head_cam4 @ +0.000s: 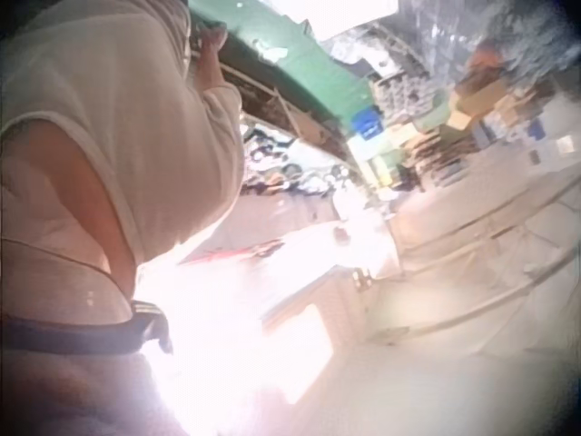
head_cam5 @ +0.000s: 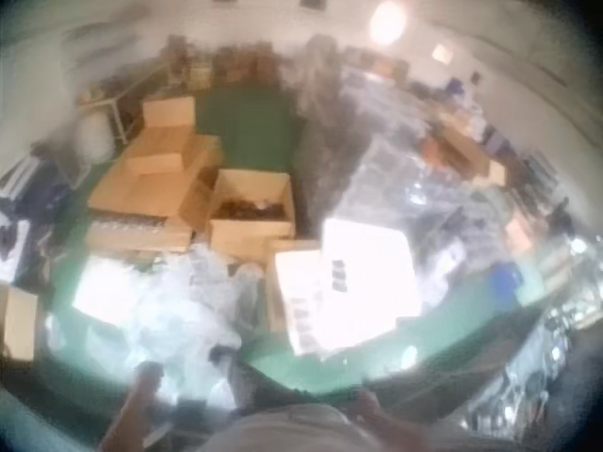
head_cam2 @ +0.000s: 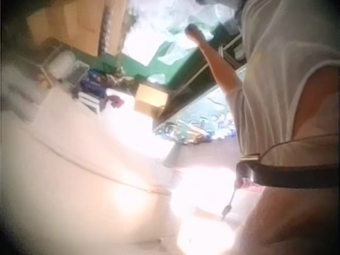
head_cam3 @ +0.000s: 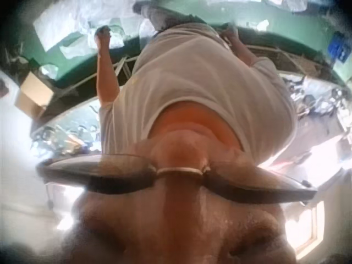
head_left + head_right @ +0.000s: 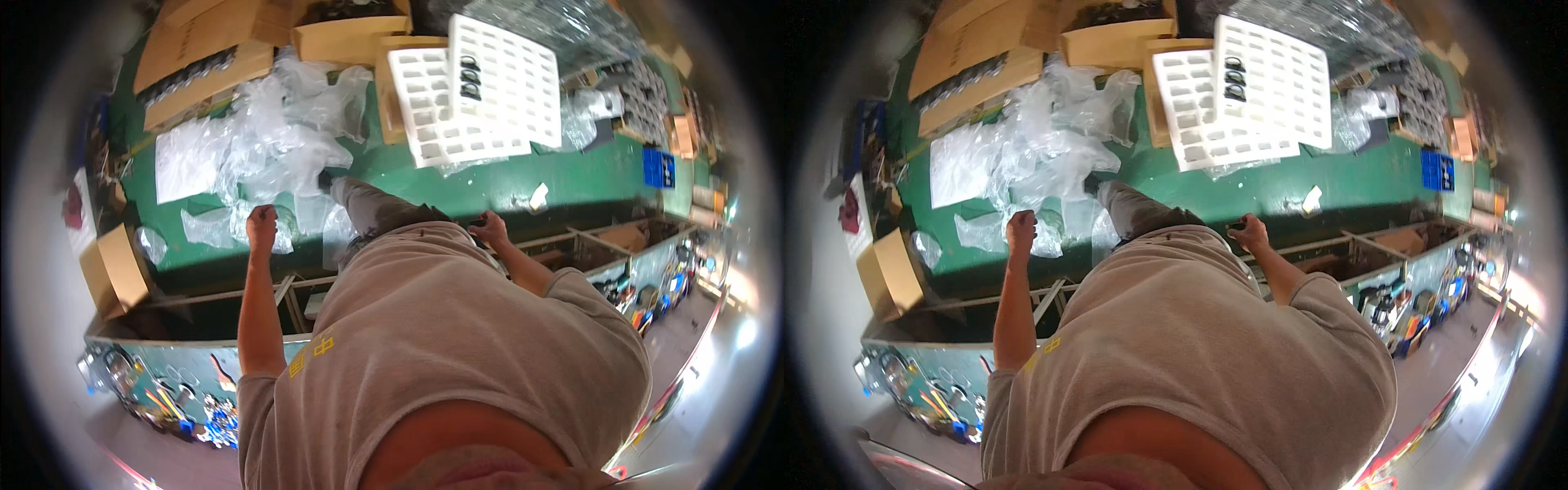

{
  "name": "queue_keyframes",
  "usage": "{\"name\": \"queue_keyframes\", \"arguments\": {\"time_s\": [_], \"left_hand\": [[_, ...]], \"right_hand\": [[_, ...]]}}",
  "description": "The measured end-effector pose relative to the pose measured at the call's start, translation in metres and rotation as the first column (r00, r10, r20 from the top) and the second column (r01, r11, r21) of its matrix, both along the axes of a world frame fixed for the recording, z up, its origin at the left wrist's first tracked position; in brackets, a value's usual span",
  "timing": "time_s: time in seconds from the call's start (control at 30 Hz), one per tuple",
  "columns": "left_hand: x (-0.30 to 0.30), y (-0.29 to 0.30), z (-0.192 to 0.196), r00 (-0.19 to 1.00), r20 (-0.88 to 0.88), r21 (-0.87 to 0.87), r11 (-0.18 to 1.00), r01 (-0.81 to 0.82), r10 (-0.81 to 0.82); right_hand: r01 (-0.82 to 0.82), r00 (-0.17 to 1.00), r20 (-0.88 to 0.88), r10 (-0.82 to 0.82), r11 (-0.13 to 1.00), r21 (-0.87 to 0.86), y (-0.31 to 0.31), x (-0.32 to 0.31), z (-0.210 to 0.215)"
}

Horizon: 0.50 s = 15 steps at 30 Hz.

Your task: The person assembles a silver metal housing onto a motor unit using a cordless drill to fasten screws. They handle the motor, housing, screws, and drill, then place the completed unit on a table with other similar units.

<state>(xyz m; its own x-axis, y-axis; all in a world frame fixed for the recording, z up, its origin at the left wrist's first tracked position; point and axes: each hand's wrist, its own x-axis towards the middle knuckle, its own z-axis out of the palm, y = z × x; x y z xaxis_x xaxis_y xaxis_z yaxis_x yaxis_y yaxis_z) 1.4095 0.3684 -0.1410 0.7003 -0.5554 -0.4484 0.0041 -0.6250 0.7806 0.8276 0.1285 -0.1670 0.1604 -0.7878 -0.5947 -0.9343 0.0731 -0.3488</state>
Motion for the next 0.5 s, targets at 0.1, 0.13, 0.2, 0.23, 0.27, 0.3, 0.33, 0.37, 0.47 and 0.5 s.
{"name": "queue_keyframes", "arguments": {"time_s": [0.1, 0.13, 0.2, 0.23, 0.27, 0.3, 0.33, 0.37, 0.47, 0.5], "left_hand": [[-0.032, -0.016, -0.008, 0.975, 0.092, 0.087, 0.977, 0.193, -0.2], [-0.047, -0.021, -0.003, 0.972, 0.022, 0.066, 0.97, 0.234, -0.236], [-0.073, -0.004, -0.015, 0.942, 0.063, 0.139, 0.938, 0.318, -0.329], [-0.088, 0.0, -0.009, 0.951, -0.08, 0.204, 0.929, 0.309, -0.299], [-0.106, 0.01, -0.007, 0.967, -0.118, 0.176, 0.953, 0.246, -0.228], [-0.115, 0.028, -0.015, 0.951, -0.127, 0.262, 0.915, 0.306, -0.282], [-0.125, 0.043, -0.017, 0.897, 0.019, 0.255, 0.869, 0.424, -0.442], [-0.137, 0.064, -0.025, 0.936, -0.043, 0.281, 0.895, 0.346, -0.349], [-0.138, 0.184, -0.123, 0.805, 0.12, 0.494, 0.739, 0.459, -0.581], [-0.149, 0.182, -0.125, 0.821, 0.112, 0.499, 0.746, 0.441, -0.56]], "right_hand": [[0.025, 1.0, -0.014, -0.025, 0.999, -0.037, -0.002, -0.003, -0.002], [0.036, 0.998, -0.04, -0.038, 0.997, -0.061, 0.0, -0.002, -0.004], [0.174, 0.985, 0.005, -0.174, 0.985, -0.003, -0.012, 0.006, -0.001], [0.191, 0.981, 0.023, -0.19, 0.98, -0.057, -0.019, 0.009, 0.003], [0.202, 0.979, 0.043, -0.199, 0.974, -0.105, -0.027, 0.013, 0.008], [0.207, 0.978, 0.064, -0.199, 0.967, -0.15, -0.034, 0.014, 0.013], [0.234, 0.971, 0.095, -0.221, 0.957, -0.171, -0.04, 0.01, 0.015], [0.262, 0.962, 0.129, -0.24, 0.946, -0.192, -0.046, 0.003, 0.017], [0.302, 0.936, 0.244, -0.254, 0.935, -0.184, -0.071, -0.034, 0.011], [0.316, 0.925, 0.279, -0.257, 0.928, -0.194, -0.08, -0.052, 0.005]]}}
